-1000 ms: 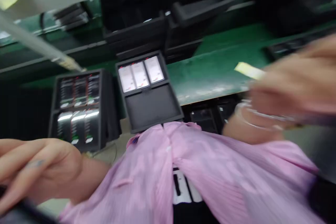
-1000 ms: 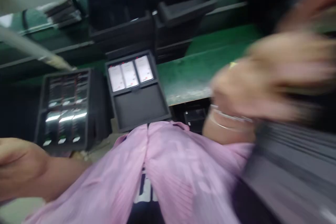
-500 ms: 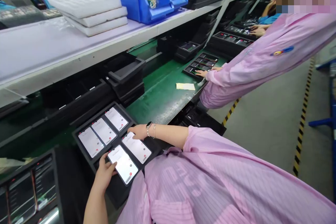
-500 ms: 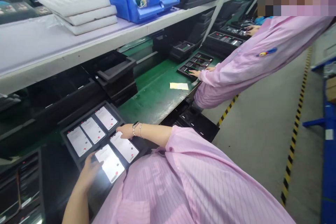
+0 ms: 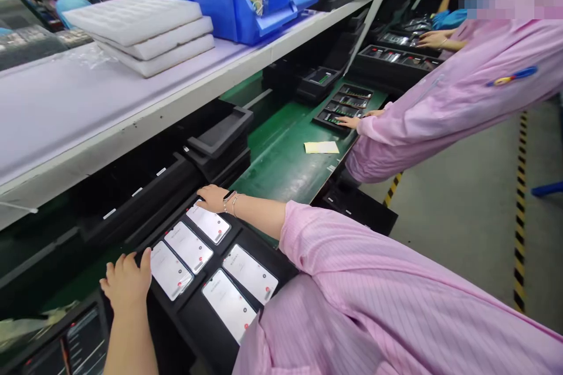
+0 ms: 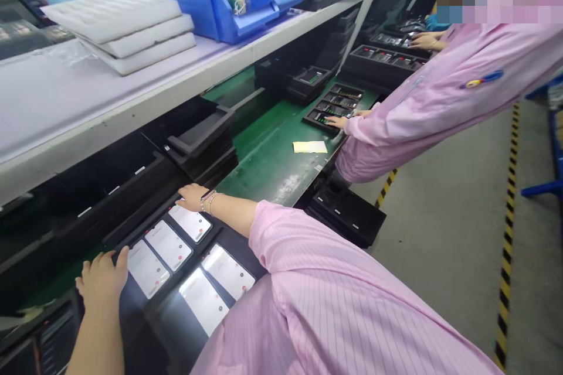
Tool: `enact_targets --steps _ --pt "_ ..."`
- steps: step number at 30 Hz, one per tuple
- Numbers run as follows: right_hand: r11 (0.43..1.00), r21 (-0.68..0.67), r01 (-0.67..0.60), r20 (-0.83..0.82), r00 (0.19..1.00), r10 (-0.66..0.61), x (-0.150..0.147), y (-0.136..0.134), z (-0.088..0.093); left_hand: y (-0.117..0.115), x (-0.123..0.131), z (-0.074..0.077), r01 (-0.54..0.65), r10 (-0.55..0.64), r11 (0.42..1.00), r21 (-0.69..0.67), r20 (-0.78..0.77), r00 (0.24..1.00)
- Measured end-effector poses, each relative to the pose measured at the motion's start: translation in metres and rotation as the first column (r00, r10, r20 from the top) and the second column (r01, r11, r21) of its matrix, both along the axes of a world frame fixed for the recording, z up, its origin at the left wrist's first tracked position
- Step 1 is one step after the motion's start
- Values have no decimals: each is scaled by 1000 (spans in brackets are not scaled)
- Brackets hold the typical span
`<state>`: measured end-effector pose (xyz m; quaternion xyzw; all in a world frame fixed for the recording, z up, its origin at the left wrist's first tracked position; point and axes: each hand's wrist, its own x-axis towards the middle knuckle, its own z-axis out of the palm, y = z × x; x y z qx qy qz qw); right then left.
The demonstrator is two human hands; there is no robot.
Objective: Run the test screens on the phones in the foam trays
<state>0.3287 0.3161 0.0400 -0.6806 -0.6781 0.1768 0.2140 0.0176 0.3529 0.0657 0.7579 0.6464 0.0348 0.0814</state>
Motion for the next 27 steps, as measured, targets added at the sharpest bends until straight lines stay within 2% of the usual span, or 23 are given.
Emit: enact_targets --steps 4,8,11,14,17,22,25,27 --pt "1000 -16 16 22 1000 -15 -4 12 -19 14 -8 -17 3 -3 1000 13 -36 999" --pt "1000 -7 -21 64 998 22 -13 22 -20 13 -13 -30 77 -80 987 141 16 997" --pt "999 -1 -52 98 994 52 -20 25 -19 6 -16 -37 89 -103 967 237 47 994" --pt "997 8 -79 132 988 78 -22 22 -21 -1 -16 -39 83 -97 964 251 41 995" --pt "994 17 -106 157 982 102 -21 20 -24 -1 -15 -41 81 -97 973 215 61 993" --pt "991 -1 -131 177 976 129 -20 24 -24 8 -18 -40 0 -18 993 115 155 988" --pt "990 -16 -138 171 976 139 -19 27 -23 7 -25 -24 14 -16 1000 9 223 975" --pt "989 -14 -151 155 976 151 -17 27 -22 -2 -31 -9 10 49 987 -160 362 931"
